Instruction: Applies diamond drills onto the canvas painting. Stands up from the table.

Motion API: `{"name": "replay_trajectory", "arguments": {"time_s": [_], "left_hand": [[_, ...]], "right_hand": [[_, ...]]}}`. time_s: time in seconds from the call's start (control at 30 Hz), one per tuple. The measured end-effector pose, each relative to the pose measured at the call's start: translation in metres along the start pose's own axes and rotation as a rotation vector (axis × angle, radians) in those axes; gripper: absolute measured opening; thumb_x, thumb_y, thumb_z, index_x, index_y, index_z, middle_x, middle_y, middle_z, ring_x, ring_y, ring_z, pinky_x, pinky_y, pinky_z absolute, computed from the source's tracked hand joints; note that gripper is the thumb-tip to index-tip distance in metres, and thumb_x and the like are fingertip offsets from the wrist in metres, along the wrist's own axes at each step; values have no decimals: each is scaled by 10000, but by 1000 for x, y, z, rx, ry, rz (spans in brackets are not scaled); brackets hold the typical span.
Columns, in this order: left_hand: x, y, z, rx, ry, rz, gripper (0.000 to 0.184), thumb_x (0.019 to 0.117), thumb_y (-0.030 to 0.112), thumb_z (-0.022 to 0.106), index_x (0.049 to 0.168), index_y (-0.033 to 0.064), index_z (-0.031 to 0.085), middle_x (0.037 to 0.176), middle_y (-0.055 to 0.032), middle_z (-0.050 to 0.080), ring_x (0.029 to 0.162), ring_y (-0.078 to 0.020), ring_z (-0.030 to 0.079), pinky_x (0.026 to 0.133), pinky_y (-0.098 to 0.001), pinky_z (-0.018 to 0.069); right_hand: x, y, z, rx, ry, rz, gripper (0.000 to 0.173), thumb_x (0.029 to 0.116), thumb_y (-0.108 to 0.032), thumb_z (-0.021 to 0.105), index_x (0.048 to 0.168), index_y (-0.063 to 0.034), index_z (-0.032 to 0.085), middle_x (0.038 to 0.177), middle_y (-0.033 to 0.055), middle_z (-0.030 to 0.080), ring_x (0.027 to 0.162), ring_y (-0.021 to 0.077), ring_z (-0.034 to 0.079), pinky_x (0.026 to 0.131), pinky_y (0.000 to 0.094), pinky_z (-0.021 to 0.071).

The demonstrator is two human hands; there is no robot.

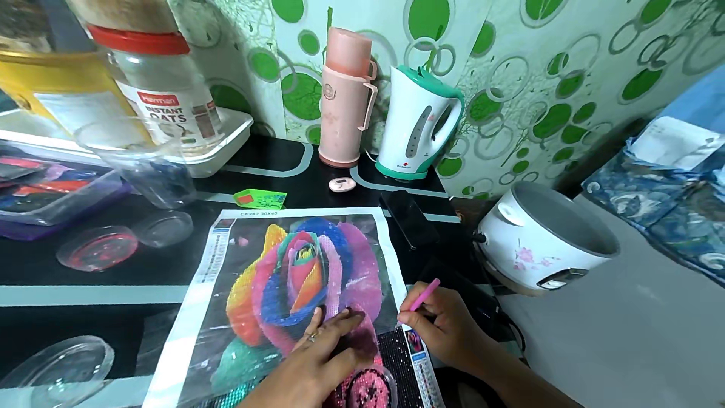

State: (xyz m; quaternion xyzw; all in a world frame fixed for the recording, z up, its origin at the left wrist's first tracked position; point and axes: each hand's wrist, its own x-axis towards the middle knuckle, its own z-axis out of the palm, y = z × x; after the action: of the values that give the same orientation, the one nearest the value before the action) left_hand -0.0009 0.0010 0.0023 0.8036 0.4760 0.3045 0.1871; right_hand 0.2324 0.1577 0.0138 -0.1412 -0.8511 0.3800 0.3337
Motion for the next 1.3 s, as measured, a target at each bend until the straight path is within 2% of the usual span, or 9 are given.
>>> {"name": "replay_trajectory", "arguments": {"time_s": [0.57, 1.3], "left_hand": [[-1, 0, 1, -6, 8, 3, 608, 808, 583, 775, 1218, 141, 693, 1488, -267, 496, 1466, -427, 386, 1194, -714, 164], [-1, -1, 1, -1, 6, -1, 624, 806, 613, 763, 1224, 156, 690, 1493, -259, 495, 1460, -419, 400, 1197, -710, 174]], "right_hand": [[1, -3, -2, 13, 13, 30, 119, 988, -111, 634, 957, 4, 632, 808, 24, 646, 648, -25, 585, 593, 118, 507], [1, -1, -4, 11, 4, 45, 128, 980, -121, 642, 948, 3, 643, 820, 18, 654, 672, -31, 580, 607, 114, 499]]}}
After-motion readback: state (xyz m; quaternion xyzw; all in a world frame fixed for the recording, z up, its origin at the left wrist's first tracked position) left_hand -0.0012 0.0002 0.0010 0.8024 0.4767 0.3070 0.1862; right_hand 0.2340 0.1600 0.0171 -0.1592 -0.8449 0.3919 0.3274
